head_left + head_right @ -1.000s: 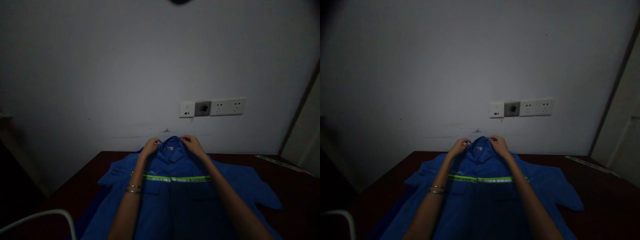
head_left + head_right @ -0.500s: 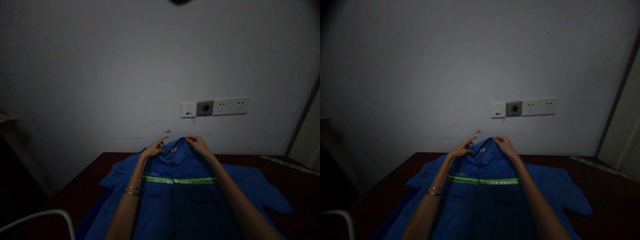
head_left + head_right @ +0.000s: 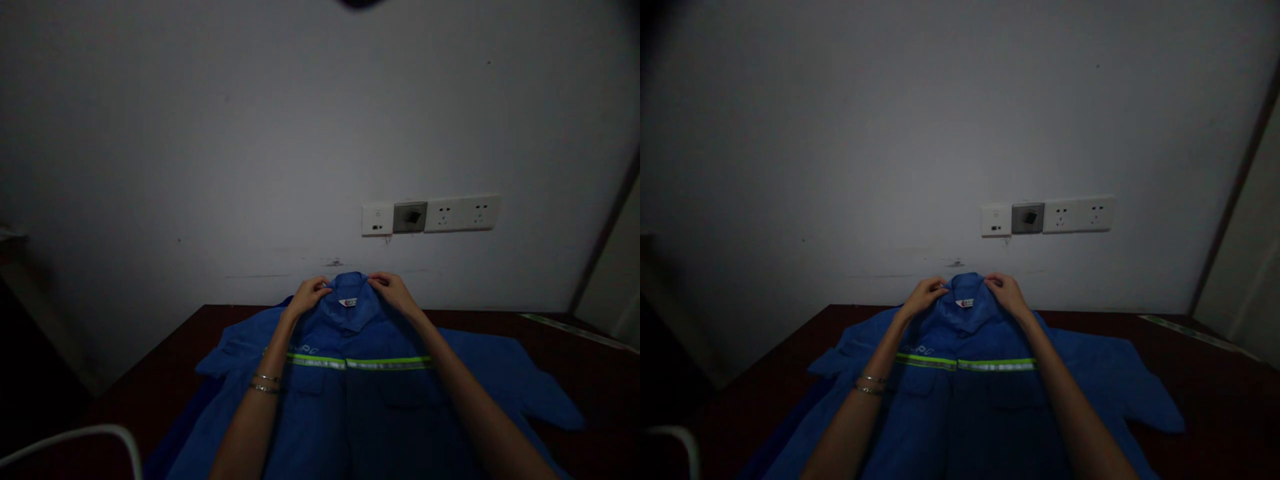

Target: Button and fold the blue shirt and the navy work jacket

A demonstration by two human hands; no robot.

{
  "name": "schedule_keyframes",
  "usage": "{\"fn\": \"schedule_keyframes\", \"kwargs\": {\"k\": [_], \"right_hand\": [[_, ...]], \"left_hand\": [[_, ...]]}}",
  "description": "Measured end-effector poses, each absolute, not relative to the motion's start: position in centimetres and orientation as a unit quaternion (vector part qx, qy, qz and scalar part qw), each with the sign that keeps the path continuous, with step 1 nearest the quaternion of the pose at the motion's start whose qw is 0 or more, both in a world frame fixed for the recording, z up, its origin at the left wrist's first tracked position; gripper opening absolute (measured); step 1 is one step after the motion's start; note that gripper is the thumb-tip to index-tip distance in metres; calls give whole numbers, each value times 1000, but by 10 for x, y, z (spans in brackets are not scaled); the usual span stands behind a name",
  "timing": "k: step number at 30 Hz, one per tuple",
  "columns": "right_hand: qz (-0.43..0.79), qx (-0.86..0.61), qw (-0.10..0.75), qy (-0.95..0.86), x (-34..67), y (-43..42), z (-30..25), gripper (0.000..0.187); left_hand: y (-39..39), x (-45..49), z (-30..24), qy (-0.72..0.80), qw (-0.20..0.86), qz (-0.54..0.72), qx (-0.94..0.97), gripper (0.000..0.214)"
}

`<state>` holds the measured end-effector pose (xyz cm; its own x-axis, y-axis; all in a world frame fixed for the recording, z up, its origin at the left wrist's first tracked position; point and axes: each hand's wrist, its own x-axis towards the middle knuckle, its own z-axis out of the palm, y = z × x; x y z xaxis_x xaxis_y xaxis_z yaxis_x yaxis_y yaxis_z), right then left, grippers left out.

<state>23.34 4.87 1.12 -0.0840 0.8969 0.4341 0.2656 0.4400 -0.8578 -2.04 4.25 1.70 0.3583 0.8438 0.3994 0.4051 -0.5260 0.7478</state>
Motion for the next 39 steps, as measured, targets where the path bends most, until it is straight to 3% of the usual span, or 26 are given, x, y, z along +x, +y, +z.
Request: {"fn": "schedule_keyframes", "kwargs": {"k": [7, 16, 27, 30, 35, 39], "right_hand": [[298, -448, 524, -660, 236, 49, 12, 26], [311, -429, 507, -679, 226, 38, 21, 33], [369, -352, 387, -768, 239, 26, 31, 65], [304, -400, 373, -780, 244, 29, 32, 58], [227, -415, 370, -800, 239, 31, 32, 18], [208, -403, 404, -794, 235, 27, 32, 25]], "left_hand": [[50, -19, 15, 408, 257, 489, 727, 28], [60, -10, -1, 358, 485, 600, 526, 37], [67, -11, -5, 390, 386, 605, 577, 34], [66, -12, -4, 404, 381, 596, 580, 35], [63, -11, -1, 404, 380, 590, 586, 33], [63, -12, -1, 410, 372, 584, 594, 32]]}}
